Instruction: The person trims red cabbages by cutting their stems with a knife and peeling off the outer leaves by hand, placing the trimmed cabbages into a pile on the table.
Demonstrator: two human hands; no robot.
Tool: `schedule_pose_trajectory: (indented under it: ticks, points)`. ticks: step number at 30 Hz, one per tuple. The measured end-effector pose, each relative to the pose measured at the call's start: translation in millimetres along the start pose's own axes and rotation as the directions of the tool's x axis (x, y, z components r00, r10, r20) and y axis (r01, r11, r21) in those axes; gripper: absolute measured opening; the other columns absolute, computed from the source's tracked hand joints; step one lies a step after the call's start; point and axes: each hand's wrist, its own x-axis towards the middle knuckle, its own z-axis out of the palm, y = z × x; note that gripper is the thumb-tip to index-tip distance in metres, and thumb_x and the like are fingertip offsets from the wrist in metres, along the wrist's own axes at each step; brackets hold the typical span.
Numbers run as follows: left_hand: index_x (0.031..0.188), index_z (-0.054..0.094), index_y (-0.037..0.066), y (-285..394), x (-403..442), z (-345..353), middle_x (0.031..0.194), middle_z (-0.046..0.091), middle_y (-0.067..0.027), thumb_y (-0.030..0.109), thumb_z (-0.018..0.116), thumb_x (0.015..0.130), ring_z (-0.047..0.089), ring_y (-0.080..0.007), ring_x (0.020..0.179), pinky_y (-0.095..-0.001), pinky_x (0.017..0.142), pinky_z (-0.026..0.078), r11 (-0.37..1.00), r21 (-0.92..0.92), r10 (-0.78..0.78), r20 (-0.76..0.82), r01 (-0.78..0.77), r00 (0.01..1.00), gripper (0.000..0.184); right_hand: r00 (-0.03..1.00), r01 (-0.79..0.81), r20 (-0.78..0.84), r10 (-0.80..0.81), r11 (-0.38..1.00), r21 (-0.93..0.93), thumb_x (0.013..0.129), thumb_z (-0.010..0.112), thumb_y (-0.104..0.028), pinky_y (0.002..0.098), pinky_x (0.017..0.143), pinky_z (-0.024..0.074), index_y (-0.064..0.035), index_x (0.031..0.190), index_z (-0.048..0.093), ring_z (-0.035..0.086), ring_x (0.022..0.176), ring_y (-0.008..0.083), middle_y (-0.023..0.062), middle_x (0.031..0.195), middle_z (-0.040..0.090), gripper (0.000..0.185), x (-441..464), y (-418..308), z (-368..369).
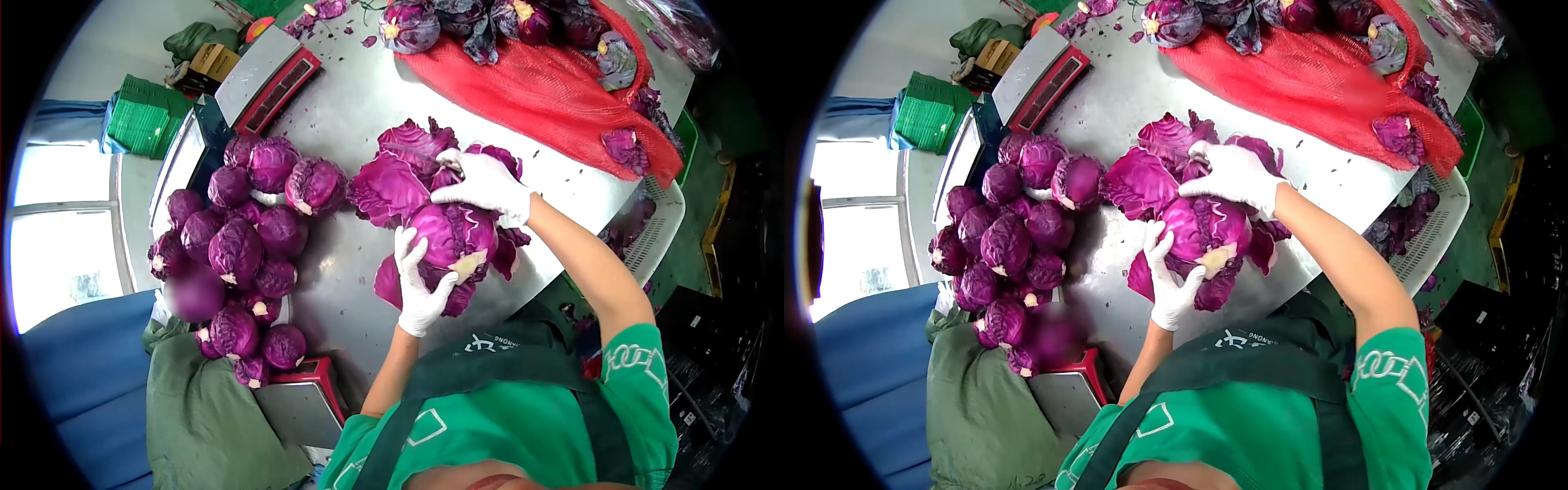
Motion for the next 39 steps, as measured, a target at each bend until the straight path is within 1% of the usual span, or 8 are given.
schedule_pose_trajectory:
  ticks: [8, 13, 19, 22, 28, 32, 35, 39]
  points:
    - [0.138, 0.042, 0.011, -0.1, -11.2, 0.4, 0.148, 0.037, -0.0183, 0.026, 0.082, 0.078, 0.027, -0.0405, 0.144, -0.0539, 0.117, 0.021, 0.990, 0.030, 0.134, 0.072, -0.136, 0.988, 0.074, 0.986, -0.164, -0.103, 0.132, 0.888, -0.430, 0.085, 0.068, -0.042, 0.0467, 0.083, 0.0533, -0.0065, 0.107, 0.066, 0.068, 0.089, 0.0385, 0.0208, 0.091, 0.070, 0.042, 27.1, 70.1, 42.6]
    - [0.142, 0.034, 0.006, -6.6, -21.5, -25.5, 0.151, 0.031, -0.0198, 0.019, 0.075, 0.083, 0.027, -0.0373, 0.145, -0.0487, 0.119, 0.020, 0.976, -0.080, -0.202, 0.008, 0.202, 0.979, 0.073, 0.971, -0.172, -0.232, 0.060, 0.846, -0.505, 0.085, 0.069, -0.046, 0.0400, 0.094, 0.0490, -0.0055, 0.128, 0.055, 0.056, 0.117, 0.0317, 0.0185, 0.127, 0.054, 0.061, -9.7, 16.1, 12.4]
    - [0.152, 0.023, 0.003, -31.6, -6.4, -44.4, 0.155, 0.027, -0.0142, 0.026, 0.064, 0.092, 0.025, -0.0260, 0.145, -0.0417, 0.120, 0.016, 0.746, -0.442, -0.560, -0.012, 0.498, 0.829, 0.076, 0.924, -0.382, -0.028, 0.381, 0.923, -0.051, 0.079, 0.066, -0.067, 0.0425, 0.108, 0.0407, -0.0054, 0.143, 0.046, 0.051, 0.130, 0.0376, 0.0269, 0.137, 0.052, 0.091, -71.7, 13.1, 48.2]
    - [0.155, 0.020, 0.003, -12.5, 6.8, -40.7, 0.158, 0.024, -0.0137, 0.024, 0.062, 0.093, 0.021, -0.0252, 0.147, -0.0416, 0.121, 0.015, 0.780, -0.366, -0.536, 0.027, 0.507, 0.844, 0.078, 0.946, -0.314, 0.117, 0.304, 0.759, 0.570, 0.085, 0.075, -0.045, 0.0322, 0.084, 0.0498, 0.0009, 0.136, 0.053, 0.061, 0.093, 0.0176, 0.0132, 0.105, 0.064, 0.072, -73.9, 12.2, 40.9]
    - [0.158, 0.014, 0.007, 8.6, 14.3, 16.8, 0.163, 0.012, -0.0100, 0.012, 0.057, 0.098, 0.014, -0.0224, 0.150, -0.0400, 0.122, 0.014, 0.548, -0.672, -0.564, 0.143, 0.498, 0.813, 0.075, 0.938, -0.340, 0.143, 0.317, 0.751, 0.567, 0.087, 0.076, -0.022, 0.0202, 0.064, 0.0439, -0.0015, 0.141, 0.053, 0.050, 0.069, 0.0036, -0.0059, 0.084, 0.054, 0.062, -77.2, 43.2, -7.1]
    - [0.157, 0.016, 0.005, 9.5, 28.3, 55.1, 0.153, 0.026, -0.0181, 0.019, 0.064, 0.094, 0.027, -0.0317, 0.143, -0.0430, 0.120, 0.019, 0.703, -0.434, -0.518, 0.232, 0.564, 0.824, 0.081, 0.950, -0.311, 0.147, 0.275, 0.852, 0.420, 0.083, 0.066, -0.007, 0.0207, 0.076, 0.0417, -0.0061, 0.140, 0.056, 0.046, 0.081, 0.0059, -0.0037, 0.092, 0.056, 0.058, -88.9, 54.0, -76.1]
    - [0.147, 0.032, -0.001, 47.9, 65.8, 38.1, 0.133, 0.039, -0.0263, 0.033, 0.080, 0.079, 0.039, -0.0422, 0.128, -0.0486, 0.111, 0.031, 0.922, 0.382, -0.220, 0.365, 0.070, 0.905, 0.090, 0.990, -0.112, -0.027, 0.141, 0.876, 0.469, 0.073, 0.056, 0.001, 0.0335, 0.083, 0.0483, -0.0036, 0.137, 0.056, 0.060, 0.094, 0.0172, 0.0097, 0.106, 0.066, 0.064, -91.6, 101.2, -78.4]
    - [0.144, 0.039, -0.001, 66.4, 103.3, 67.4, 0.136, 0.046, -0.0266, 0.041, 0.083, 0.074, 0.046, -0.0399, 0.127, -0.0465, 0.108, 0.038, 0.906, 0.413, -0.063, 0.353, -0.095, 0.933, 0.094, 0.980, -0.184, -0.086, 0.178, 0.980, -0.081, 0.070, 0.054, 0.001, 0.0386, 0.083, 0.0508, -0.0084, 0.131, 0.059, 0.064, 0.095, 0.0308, 0.0209, 0.102, 0.064, 0.062, -89.8, 73.1, -67.1]
